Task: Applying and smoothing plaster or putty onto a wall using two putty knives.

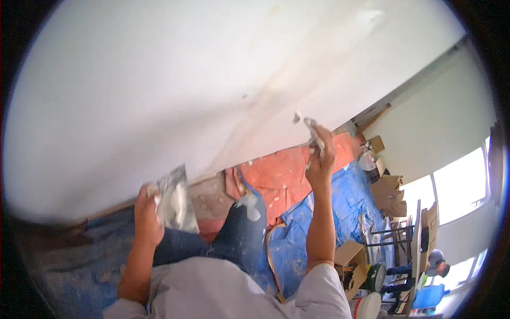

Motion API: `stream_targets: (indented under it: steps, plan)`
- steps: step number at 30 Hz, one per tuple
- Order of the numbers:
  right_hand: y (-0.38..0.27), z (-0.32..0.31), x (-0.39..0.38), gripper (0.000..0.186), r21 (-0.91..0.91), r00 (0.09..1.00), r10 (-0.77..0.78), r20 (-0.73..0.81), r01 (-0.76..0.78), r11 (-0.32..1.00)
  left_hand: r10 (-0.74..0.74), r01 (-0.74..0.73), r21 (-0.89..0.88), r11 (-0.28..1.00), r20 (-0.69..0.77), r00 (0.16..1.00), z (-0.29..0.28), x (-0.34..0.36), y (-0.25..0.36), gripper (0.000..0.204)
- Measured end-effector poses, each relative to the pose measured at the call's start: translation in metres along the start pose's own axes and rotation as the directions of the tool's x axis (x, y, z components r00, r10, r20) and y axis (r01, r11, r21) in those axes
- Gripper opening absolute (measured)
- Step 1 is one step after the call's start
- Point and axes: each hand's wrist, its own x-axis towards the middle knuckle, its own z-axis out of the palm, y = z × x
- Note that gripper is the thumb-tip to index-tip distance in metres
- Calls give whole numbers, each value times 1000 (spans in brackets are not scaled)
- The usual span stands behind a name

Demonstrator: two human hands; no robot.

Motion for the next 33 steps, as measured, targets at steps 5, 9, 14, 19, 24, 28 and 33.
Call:
stream_targets:
  steps: [5, 9, 14, 19, 24, 28, 33]
  plan:
    - [12, -45, 123, 46, -223, 897, -145, -417, 54, 973, -78, 74, -200, 977, -17, 997, -14, -12, -24, 35]
    - [15, -98, 222, 51, -549, 751, -457, -476, 151, 822, -82, 77, -209, 975, -14, 997, -20, -13, -35, 37]
    - [13, -107, 275, 59, -649, 741, -489, -460, 94, 755, -67, 68, -149, 986, 9, 998, -9, -15, -29, 35]
    - [13, -50, 213, 61, -609, 892, -350, -285, 114, 785, 71, -70, 132, 989, -2, 997, -10, -20, -24, 29]
    - [20, -88, 199, 57, -570, 857, -403, -322, 164, 805, -54, 46, -242, 969, -24, 998, -3, -16, -20, 27]
    - [4, -146, 284, 51, -701, 748, -563, -352, 188, 688, -68, 62, -212, 975, -18, 998, -3, -15, -22, 30]
    - [-15, -149, 321, 55, -651, 782, -523, -339, 207, 731, -29, 38, -171, 985, 60, 998, 8, -19, -11, 31]
